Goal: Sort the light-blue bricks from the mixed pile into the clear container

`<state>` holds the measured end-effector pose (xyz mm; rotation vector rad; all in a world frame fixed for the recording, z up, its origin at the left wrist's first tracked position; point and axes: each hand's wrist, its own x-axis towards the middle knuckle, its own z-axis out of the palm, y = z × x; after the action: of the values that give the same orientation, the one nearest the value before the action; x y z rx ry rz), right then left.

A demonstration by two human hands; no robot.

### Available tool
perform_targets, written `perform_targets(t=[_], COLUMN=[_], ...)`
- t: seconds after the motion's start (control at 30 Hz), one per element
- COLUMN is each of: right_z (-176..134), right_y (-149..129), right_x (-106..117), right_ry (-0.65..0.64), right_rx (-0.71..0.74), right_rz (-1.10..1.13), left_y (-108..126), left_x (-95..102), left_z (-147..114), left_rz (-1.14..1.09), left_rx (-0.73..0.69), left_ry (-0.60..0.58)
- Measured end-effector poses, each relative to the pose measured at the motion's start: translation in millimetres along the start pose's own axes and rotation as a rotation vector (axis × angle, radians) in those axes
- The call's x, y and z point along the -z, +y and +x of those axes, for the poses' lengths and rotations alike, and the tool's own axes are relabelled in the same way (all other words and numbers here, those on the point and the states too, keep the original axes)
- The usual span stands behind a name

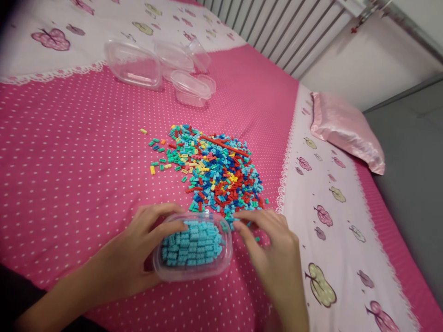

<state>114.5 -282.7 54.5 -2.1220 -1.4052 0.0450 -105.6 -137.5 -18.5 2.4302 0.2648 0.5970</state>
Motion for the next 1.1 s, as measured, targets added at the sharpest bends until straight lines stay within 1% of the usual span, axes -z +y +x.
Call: perform_targets(t=[0.07, 0.13, 0.2, 0.3, 0.37, 0.47, 0.53, 0.7, 0.9, 1.0, 1.1], right_z=[4.8, 8.3, 9.5, 7.7, 6.1, 5.0, 5.3, 6.5, 6.2, 6.6, 6.3], right_y=[18.0, 34.1, 45.8, 52.8, 52.2, 49.0, 47.5, 42.9, 32.4, 28.7, 21.1], right_x=[5.7, 10.1, 13.6, 15.1, 12.2, 4.2, -0.8, -9.9, -21.4, -16.8, -7.0], right_ry=[0.019, -0.006, -0.076, -0.189, -0.222, -0.238, -0.244, -0.240, -0.182, -0.169, -0.149], right_rx=[-0.101, -0.159, -0.182, -0.190, -0.195, -0.197, -0.194, -0.171, -0.163, -0.167, -0.166], right_rz=[-0.031, -0.050, -0.046, -0.047, -0.063, -0.082, -0.092, -0.128, -0.198, -0.174, -0.077], left_y=[-0.1, -0.1, 0.1, 0.0, -0.4, -1.3, -2.0, -2.3, -1.1, -1.8, -1.8], left_x=[-0.3, -0.1, 0.6, 2.2, 3.3, 4.8, 5.3, 3.6, 1.1, 2.2, 4.6], left_z=[-1.4, -3.0, -4.1, -3.6, -1.9, 1.0, 2.0, 0.6, -2.0, -2.1, -1.5], left_rz=[0.040, 0.088, 0.123, 0.140, 0.142, 0.131, 0.121, 0.119, 0.113, 0.129, 0.144], left_rx=[0.012, 0.000, -0.015, -0.046, -0.103, -0.201, -0.227, -0.194, -0.154, -0.176, -0.192], left_ry=[0.017, 0.034, 0.037, 0.059, 0.083, 0.092, 0.085, 0.095, 0.093, 0.076, 0.047])
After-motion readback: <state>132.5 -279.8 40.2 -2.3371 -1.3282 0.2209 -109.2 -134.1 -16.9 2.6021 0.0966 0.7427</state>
